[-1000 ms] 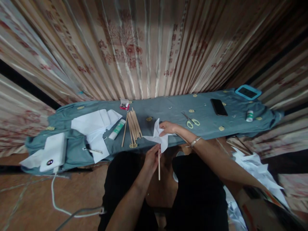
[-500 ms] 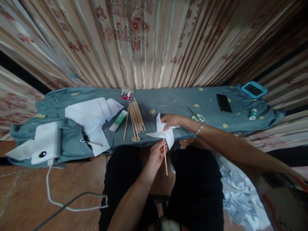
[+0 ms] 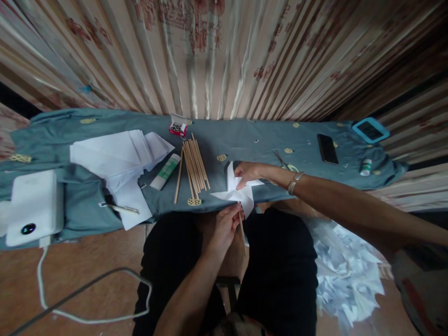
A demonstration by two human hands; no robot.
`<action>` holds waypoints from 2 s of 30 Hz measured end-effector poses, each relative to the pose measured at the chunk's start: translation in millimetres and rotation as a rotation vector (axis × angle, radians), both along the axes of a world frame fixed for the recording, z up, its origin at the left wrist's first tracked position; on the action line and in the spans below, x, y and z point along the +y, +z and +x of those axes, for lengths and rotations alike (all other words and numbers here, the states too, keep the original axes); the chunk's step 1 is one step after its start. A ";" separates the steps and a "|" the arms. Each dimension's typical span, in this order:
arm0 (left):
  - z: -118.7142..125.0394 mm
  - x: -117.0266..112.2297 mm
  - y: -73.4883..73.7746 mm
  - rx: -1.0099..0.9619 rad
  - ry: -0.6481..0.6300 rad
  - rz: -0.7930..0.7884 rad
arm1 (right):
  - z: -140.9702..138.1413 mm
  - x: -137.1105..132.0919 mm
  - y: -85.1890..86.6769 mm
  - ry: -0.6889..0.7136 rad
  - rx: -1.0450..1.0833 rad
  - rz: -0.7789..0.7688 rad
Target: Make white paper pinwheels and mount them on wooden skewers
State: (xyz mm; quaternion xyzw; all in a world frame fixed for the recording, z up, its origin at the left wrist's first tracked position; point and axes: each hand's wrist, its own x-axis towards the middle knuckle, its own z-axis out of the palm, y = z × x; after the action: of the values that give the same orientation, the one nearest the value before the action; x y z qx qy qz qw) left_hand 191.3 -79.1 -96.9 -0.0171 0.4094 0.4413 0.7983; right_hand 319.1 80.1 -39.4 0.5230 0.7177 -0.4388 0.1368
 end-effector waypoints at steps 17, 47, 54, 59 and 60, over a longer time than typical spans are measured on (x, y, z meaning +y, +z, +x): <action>2.9 -2.7 4.7 -0.004 0.029 0.007 | -3.6 -1.7 7.9 -0.015 -0.001 -0.053; -2.1 -0.6 -0.3 0.075 0.064 0.081 | 5.8 -218.6 -29.9 -0.817 0.445 0.495; -0.3 -2.4 4.4 0.118 0.021 0.116 | -22.1 -215.8 -46.9 -0.773 0.726 0.070; -0.5 -4.5 14.9 0.147 -0.014 0.229 | -21.4 -212.1 -38.7 -0.856 0.805 0.024; -0.8 -5.3 17.2 0.165 -0.023 0.266 | -20.6 -211.8 -37.5 -0.864 0.816 0.036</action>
State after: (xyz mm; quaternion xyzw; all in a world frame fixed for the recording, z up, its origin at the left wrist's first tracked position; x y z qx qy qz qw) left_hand 190.5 -84.4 -79.7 0.1300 0.4119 0.4824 0.7621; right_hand 298.5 -131.7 -76.8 0.5591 0.4418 -0.6081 -0.3500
